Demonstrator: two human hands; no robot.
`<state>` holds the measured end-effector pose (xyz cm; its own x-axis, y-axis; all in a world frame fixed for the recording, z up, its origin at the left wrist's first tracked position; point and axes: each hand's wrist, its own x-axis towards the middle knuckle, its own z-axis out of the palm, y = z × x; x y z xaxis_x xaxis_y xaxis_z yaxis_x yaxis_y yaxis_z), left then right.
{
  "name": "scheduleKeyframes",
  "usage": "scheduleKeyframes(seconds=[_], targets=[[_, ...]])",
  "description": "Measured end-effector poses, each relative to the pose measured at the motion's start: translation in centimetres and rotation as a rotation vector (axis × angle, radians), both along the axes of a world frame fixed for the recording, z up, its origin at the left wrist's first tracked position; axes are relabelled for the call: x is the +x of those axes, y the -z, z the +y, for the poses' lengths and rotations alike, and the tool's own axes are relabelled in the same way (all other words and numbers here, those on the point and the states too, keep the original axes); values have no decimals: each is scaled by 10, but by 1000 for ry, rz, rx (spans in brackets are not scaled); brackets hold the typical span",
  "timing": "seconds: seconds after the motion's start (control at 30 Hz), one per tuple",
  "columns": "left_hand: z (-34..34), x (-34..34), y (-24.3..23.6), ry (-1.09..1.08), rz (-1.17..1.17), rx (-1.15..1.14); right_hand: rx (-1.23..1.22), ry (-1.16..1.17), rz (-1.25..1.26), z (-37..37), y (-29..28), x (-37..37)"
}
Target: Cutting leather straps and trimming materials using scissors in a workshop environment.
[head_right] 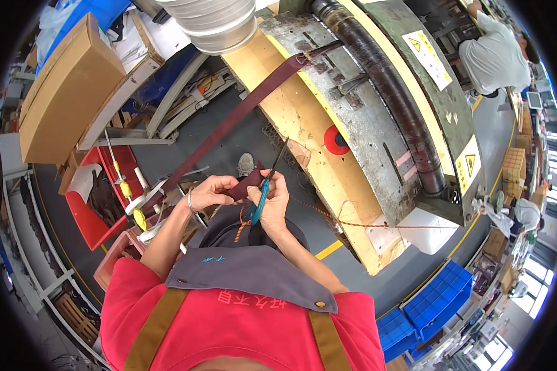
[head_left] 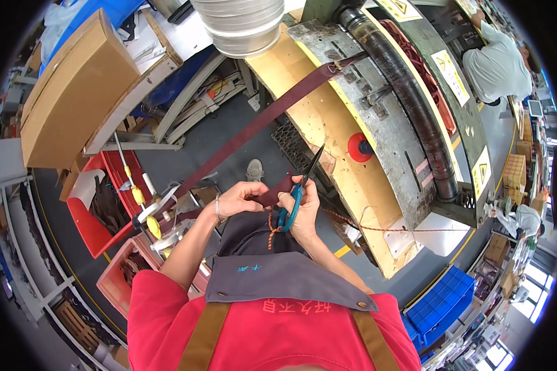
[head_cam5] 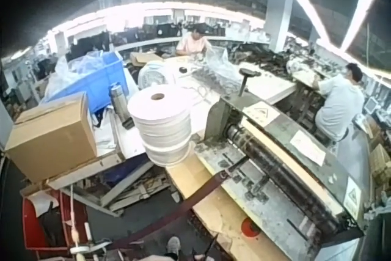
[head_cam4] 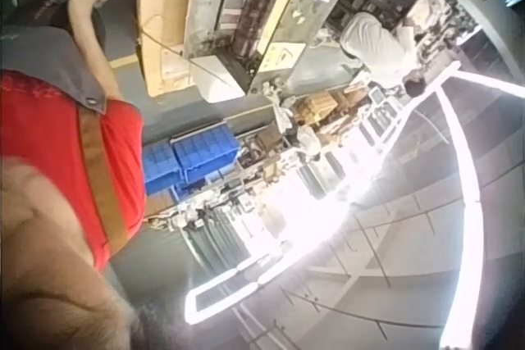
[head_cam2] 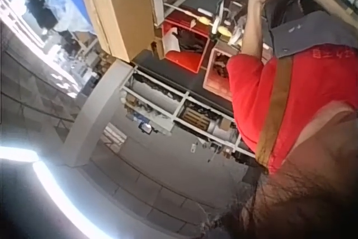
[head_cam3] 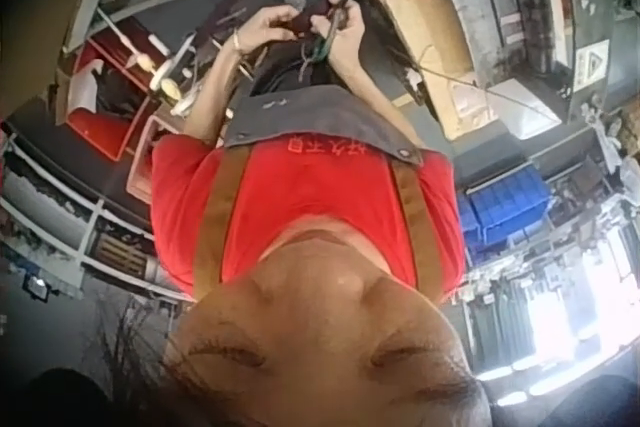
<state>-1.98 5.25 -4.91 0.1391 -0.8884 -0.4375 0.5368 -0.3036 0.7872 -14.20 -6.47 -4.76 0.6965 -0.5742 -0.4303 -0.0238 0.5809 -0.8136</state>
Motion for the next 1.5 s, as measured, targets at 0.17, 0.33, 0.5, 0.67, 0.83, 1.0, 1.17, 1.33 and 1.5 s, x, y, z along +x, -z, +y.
scheduleKeyframes(seconds=[0.17, 0.33, 0.5, 0.67, 0.83, 1.0, 1.17, 1.33, 1.5], targets=[[-20, -6, -22, -104, -112, -33, -223, -3, -67, 1, -25, -3], [-24, -10, -25, -81, -154, -35, -182, 84, -48, -9, -32, -9], [-34, -14, -23, -144, -247, -83, -211, 75, -30, -8, -33, -14], [-44, -6, -13, -82, -206, -35, -146, 95, -17, -12, -34, -17], [-74, 20, -12, -112, -203, -62, 0, 149, -60, -20, -25, -27], [-123, 35, -26, 96, -1464, 131, 58, 227, -45, -18, -24, -28], [-122, 32, -19, -222, -836, -136, 24, 273, -14, -23, -21, -29], [-89, 2, -18, 186, -173, -41, 46, 279, -57, -27, -21, -28], [-79, -15, -16, 26, -157, 58, -50, 167, 15, -34, -19, -32]])
